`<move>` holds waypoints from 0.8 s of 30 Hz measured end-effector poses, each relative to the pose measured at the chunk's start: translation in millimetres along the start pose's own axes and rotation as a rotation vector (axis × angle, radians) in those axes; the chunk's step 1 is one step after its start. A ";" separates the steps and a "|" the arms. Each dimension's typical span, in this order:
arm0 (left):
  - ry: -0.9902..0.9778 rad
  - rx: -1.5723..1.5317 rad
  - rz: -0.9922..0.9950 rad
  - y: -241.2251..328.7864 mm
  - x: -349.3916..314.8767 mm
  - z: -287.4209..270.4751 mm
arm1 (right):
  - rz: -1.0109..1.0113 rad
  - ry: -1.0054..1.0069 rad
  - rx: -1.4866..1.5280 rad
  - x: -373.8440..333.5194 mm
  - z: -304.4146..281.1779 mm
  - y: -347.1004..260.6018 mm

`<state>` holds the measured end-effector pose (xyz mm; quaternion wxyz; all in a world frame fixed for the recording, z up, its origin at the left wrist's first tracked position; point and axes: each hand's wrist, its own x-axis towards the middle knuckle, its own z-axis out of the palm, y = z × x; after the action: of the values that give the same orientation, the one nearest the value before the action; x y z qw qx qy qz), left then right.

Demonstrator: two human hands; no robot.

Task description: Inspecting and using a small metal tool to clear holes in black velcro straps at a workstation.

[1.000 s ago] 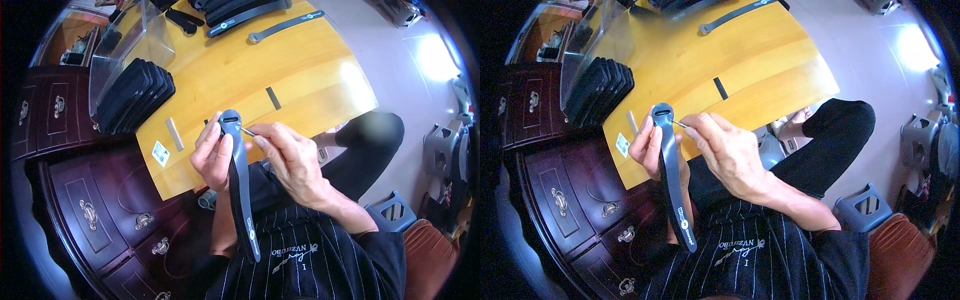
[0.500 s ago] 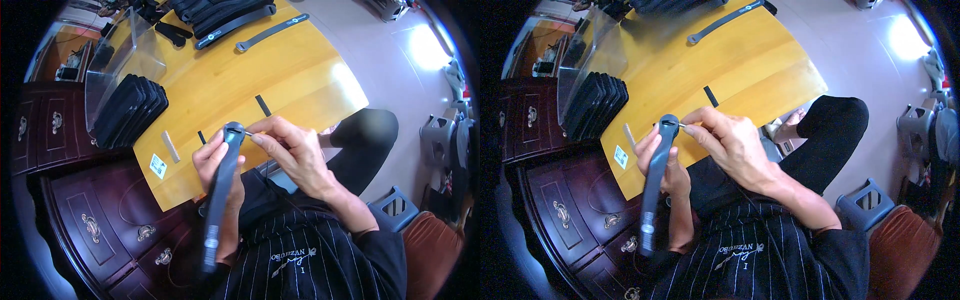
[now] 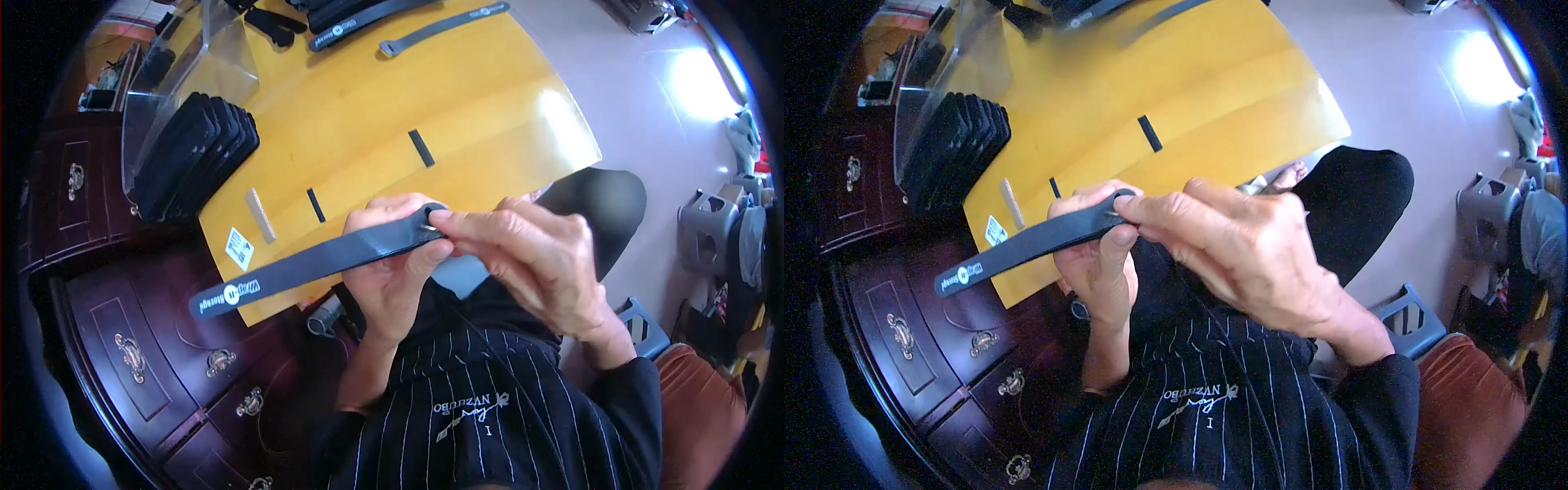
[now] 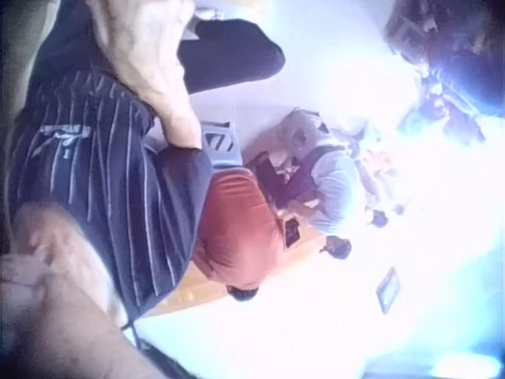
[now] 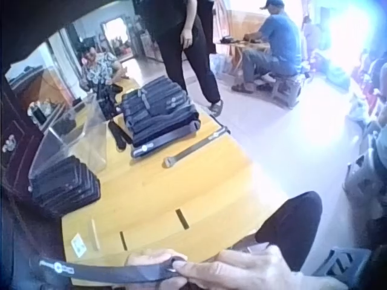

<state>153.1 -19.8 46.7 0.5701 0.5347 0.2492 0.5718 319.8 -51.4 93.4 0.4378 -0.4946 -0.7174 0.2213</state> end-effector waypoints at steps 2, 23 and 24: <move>-0.021 -0.057 -0.068 3.1 -3.7 3.6 | 0.085 -0.060 0.078 0.3 -9.5 -4.4; -0.093 -0.386 -0.644 29.5 -22.7 6.7 | 0.163 -0.221 0.041 -3.6 -26.1 6.5; -0.103 -0.396 -0.636 29.2 -21.4 5.3 | 0.207 -0.170 0.079 -10.0 -25.0 13.4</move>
<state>141.8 -47.8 67.4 0.8232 0.3380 0.2586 0.3758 349.2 -57.8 92.1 0.3692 -0.5278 -0.6879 0.3345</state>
